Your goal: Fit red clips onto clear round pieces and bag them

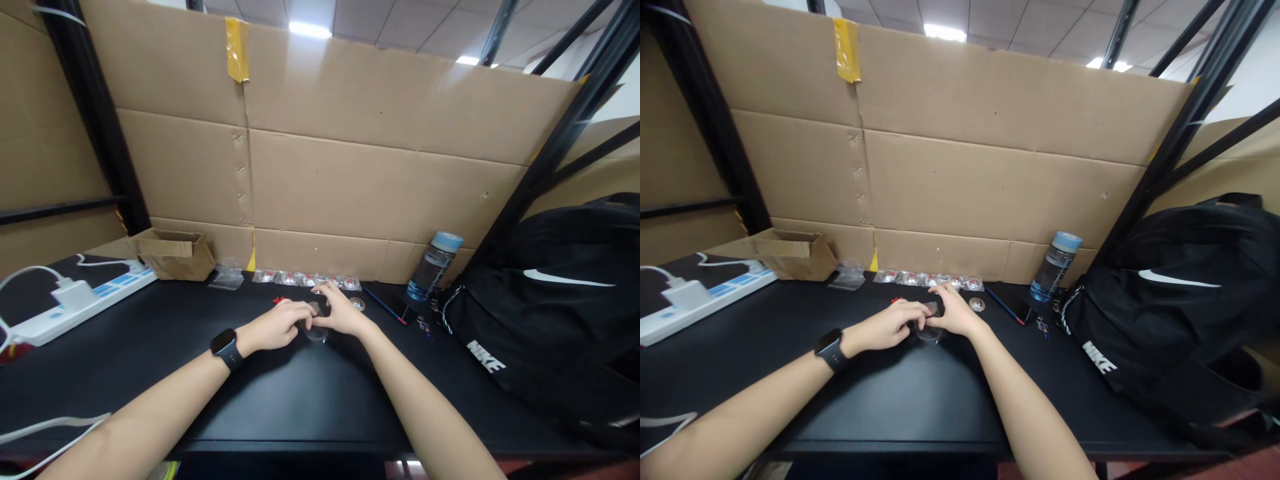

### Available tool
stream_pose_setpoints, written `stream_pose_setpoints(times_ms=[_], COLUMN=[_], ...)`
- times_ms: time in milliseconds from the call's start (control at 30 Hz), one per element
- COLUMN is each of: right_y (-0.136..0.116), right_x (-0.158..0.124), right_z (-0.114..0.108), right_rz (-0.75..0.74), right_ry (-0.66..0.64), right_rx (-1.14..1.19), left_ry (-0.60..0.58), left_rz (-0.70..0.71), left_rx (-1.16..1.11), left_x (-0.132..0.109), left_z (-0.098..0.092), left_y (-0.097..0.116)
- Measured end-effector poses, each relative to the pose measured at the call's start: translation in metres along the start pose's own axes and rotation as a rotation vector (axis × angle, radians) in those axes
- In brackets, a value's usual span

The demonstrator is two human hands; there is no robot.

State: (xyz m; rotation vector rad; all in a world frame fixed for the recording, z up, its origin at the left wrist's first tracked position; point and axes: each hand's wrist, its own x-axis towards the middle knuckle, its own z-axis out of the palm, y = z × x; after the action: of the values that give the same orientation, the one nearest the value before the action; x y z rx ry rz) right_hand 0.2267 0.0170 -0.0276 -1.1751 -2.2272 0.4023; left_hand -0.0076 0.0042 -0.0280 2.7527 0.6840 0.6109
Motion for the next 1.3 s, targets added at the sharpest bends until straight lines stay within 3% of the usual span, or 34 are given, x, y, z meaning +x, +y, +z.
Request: stream_pose_setpoints(times_ms=[100,233,400,600,767,900,1067,1300], right_y=[0.007,0.018,0.016,0.013,0.015,0.015,0.017,0.02], right_x=[-0.002,-0.005,-0.002,0.003,0.004,0.006,0.006,0.003], right_z=[-0.016,-0.02,-0.008,-0.011,-0.014,-0.007,0.003,0.002], right_rz=[0.007,-0.011,-0.092,-0.085,0.018,0.085,0.182,0.138], right_ry=[-0.114,-0.192,-0.081,-0.038,-0.06,-0.114,-0.007,-0.119], right_rx=[0.153,0.009,-0.034,0.035,0.198,0.41,0.565,0.632], left_ry=[0.076,0.151,0.251,0.387,0.365,0.358,0.322,0.339], left_rz=[-0.076,-0.139,-0.206,-0.25,-0.342,-0.309,-0.31,-0.291], left_rx=[0.061,0.115,0.11,-0.101,-0.314,-0.262,-0.25,-0.29], left_x=[0.001,0.004,0.008,0.008,0.01,0.01,0.009,0.008], left_z=[0.005,0.013,0.015,0.009,0.013,0.015,0.017,0.017], left_y=[0.0,-0.002,-0.006,-0.013,-0.013,-0.008,-0.005,-0.002])
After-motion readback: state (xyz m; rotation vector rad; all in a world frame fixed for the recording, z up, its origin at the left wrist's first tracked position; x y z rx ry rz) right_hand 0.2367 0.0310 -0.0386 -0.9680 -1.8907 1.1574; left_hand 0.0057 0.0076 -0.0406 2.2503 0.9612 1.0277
